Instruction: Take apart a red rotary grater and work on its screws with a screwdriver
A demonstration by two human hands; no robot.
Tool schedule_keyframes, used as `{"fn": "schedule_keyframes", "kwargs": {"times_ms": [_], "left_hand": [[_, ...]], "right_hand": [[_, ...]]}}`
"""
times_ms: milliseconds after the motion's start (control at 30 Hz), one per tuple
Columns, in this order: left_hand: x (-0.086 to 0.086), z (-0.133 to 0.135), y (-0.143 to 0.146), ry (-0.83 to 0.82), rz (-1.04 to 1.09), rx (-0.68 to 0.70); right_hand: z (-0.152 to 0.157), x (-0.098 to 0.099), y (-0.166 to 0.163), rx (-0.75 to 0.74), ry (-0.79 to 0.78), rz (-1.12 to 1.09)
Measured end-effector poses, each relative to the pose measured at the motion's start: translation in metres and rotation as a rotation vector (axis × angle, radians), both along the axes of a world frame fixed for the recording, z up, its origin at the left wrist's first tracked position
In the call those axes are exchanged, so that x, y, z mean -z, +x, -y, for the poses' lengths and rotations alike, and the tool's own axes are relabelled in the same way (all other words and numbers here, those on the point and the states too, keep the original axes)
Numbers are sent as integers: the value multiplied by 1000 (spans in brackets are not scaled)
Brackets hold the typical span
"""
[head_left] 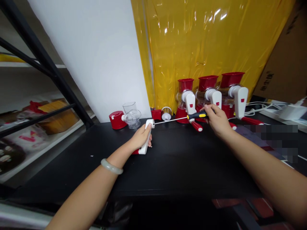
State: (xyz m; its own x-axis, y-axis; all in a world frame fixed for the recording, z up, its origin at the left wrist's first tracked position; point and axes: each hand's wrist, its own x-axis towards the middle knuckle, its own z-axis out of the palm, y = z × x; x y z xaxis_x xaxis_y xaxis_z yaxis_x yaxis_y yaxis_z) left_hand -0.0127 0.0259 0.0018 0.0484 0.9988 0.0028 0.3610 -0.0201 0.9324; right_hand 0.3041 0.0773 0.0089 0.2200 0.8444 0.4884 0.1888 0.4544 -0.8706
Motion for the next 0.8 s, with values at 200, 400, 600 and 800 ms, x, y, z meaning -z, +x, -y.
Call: {"fn": "schedule_keyframes", "kwargs": {"times_ms": [200,400,600,800], "left_hand": [[-2,1,3,13,-2,-4],[-3,-1,2,-10,46,-45],[-2,-1,2,-29,52,-52],[-2,3,7,-35,59,-3]], "right_hand": [[0,3,-4,76,67,-52],[-8,10,-3,17,164,-55],[-9,8,-7,-193,36,-297],[-5,2,1,30,23,-80]]}}
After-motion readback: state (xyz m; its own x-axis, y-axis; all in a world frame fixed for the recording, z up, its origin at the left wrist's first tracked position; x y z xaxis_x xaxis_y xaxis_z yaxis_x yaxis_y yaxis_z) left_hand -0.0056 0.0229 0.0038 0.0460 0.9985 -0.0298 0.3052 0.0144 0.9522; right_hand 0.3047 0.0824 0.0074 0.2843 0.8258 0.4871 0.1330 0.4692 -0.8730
